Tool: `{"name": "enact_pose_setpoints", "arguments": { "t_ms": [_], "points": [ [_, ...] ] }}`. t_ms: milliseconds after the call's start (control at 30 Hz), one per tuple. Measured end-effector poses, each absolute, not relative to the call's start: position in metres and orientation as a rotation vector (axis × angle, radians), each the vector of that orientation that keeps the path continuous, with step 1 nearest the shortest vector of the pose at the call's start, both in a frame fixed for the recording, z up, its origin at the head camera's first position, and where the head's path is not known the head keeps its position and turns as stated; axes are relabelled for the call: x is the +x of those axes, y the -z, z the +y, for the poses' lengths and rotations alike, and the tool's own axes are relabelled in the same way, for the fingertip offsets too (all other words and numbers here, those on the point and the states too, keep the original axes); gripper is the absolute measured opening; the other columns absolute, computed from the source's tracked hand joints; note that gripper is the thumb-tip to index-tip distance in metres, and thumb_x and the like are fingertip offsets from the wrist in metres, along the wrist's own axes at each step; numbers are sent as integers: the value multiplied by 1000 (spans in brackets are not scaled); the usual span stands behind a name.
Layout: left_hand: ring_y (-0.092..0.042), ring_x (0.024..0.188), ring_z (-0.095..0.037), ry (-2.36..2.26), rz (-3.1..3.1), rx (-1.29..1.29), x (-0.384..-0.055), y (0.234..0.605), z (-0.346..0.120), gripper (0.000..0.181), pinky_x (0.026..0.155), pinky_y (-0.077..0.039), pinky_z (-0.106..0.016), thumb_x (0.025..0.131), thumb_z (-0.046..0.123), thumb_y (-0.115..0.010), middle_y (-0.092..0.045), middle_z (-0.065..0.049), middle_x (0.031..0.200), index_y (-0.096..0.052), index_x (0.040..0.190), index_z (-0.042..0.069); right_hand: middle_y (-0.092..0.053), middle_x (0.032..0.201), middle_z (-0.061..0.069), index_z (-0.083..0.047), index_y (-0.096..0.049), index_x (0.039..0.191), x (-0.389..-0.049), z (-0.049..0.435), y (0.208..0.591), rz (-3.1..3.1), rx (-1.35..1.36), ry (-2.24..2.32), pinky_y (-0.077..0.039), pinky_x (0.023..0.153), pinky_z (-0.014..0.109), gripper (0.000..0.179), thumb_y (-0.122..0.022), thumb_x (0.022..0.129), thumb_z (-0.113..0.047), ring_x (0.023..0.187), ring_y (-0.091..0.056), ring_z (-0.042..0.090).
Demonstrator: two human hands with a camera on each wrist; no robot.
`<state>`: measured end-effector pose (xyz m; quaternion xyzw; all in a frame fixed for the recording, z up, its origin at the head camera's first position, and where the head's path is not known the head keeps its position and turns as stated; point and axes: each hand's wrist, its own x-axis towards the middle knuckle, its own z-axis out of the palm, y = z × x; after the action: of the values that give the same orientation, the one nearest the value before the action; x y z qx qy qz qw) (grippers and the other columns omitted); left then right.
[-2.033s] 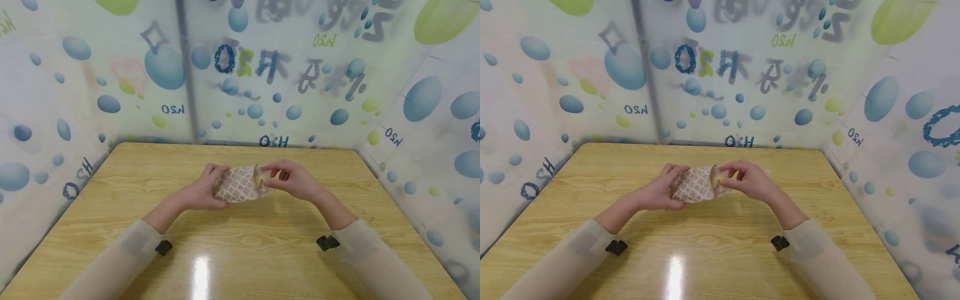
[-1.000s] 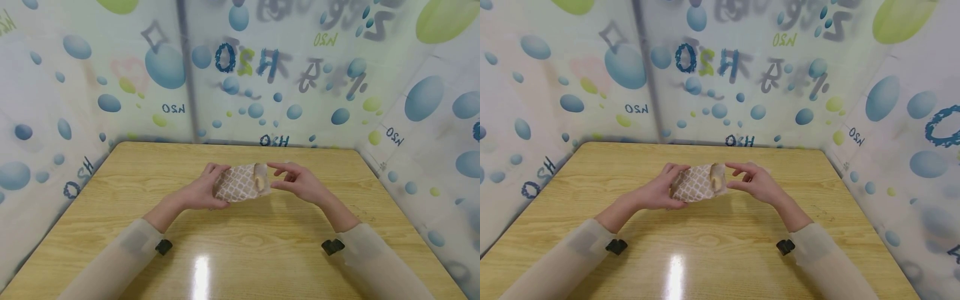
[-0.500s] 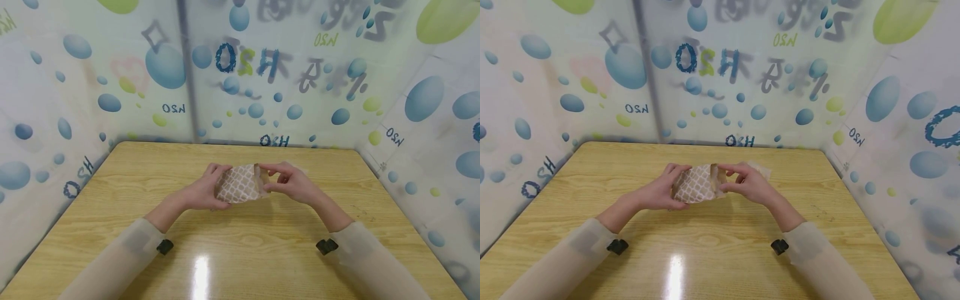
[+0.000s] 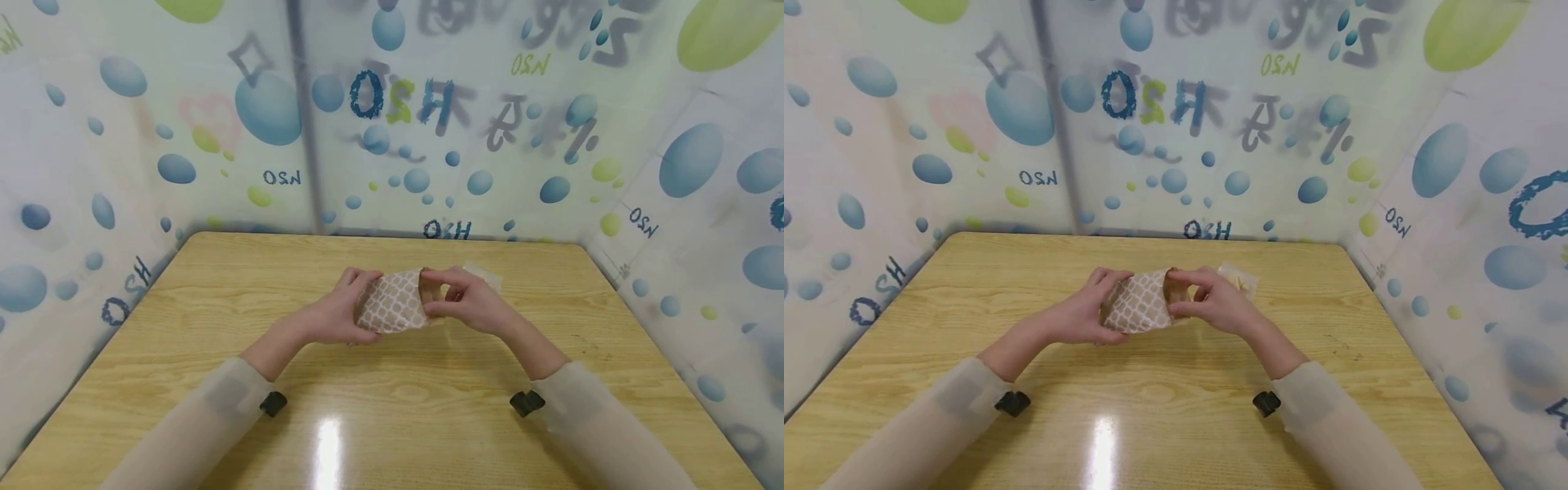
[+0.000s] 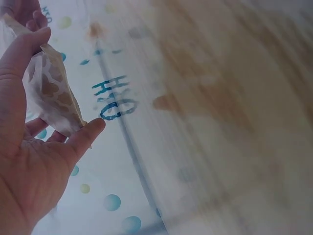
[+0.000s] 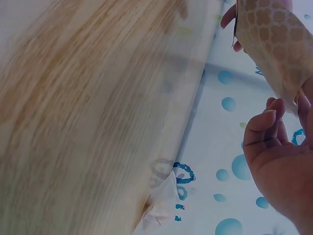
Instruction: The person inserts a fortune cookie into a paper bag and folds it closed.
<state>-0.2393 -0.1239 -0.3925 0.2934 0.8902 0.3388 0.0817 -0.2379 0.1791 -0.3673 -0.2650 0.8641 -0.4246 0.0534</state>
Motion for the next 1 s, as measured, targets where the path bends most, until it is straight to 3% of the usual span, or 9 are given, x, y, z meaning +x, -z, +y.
{"name": "enact_pose_setpoints", "arguments": {
  "t_ms": [133, 333, 567, 700, 867, 1000],
  "points": [
    [-37, 132, -24, -1014, 2654, 887, -240, 394, -123, 111, 111, -43, -49, 73, 37, -91, -27, -7, 145, -21, 159, 23, -59, 121, 7, -17, -59, 144, -237, 178, 368, 2640, -788, 1246, -49, 61, 29, 60, -80, 89, -28, 77, -54, 20],
    [-38, 131, -25, -1011, 2669, 881, -239, 393, -128, 111, 109, -44, -50, 73, 38, -91, -27, -8, 146, -22, 159, 21, -61, 128, -1, -31, -62, 141, -237, 186, 370, 2650, -775, 1227, -50, 62, 30, 56, -79, 88, -36, 73, -54, 20],
    [-40, 131, -27, -1021, 2678, 876, -237, 389, -134, 110, 109, -43, -52, 74, 36, -91, -27, -10, 145, -24, 159, 19, -62, 125, 13, -30, -65, 138, -238, 201, 371, 2646, -756, 1231, -49, 62, 30, 46, -75, 93, -34, 74, -55, 23],
    [-40, 131, -28, -1024, 2678, 874, -235, 387, -136, 109, 109, -43, -53, 75, 35, -90, -27, -11, 145, -23, 159, 18, -63, 126, 13, -28, -64, 139, -242, 213, 373, 2658, -712, 1232, -50, 62, 31, 46, -72, 95, -36, 74, -56, 24],
    [-40, 130, -28, -1033, 2686, 874, -235, 388, -139, 108, 109, -43, -52, 75, 33, -90, -28, -12, 145, -23, 159, 17, -67, 123, 5, -32, -65, 136, -252, 237, 376, 2673, -589, 1262, -52, 64, 38, 42, -68, 96, -45, 80, -57, 41],
    [-40, 130, -27, -1050, 2683, 873, -236, 389, -141, 109, 109, -43, -52, 75, 32, -90, -28, -11, 144, -24, 159, 16, -68, 115, 12, -30, -67, 133, -263, 258, 377, 2687, -446, 1286, -51, 63, 39, 42, -65, 97, -50, 84, -55, 47]
  ]
}}
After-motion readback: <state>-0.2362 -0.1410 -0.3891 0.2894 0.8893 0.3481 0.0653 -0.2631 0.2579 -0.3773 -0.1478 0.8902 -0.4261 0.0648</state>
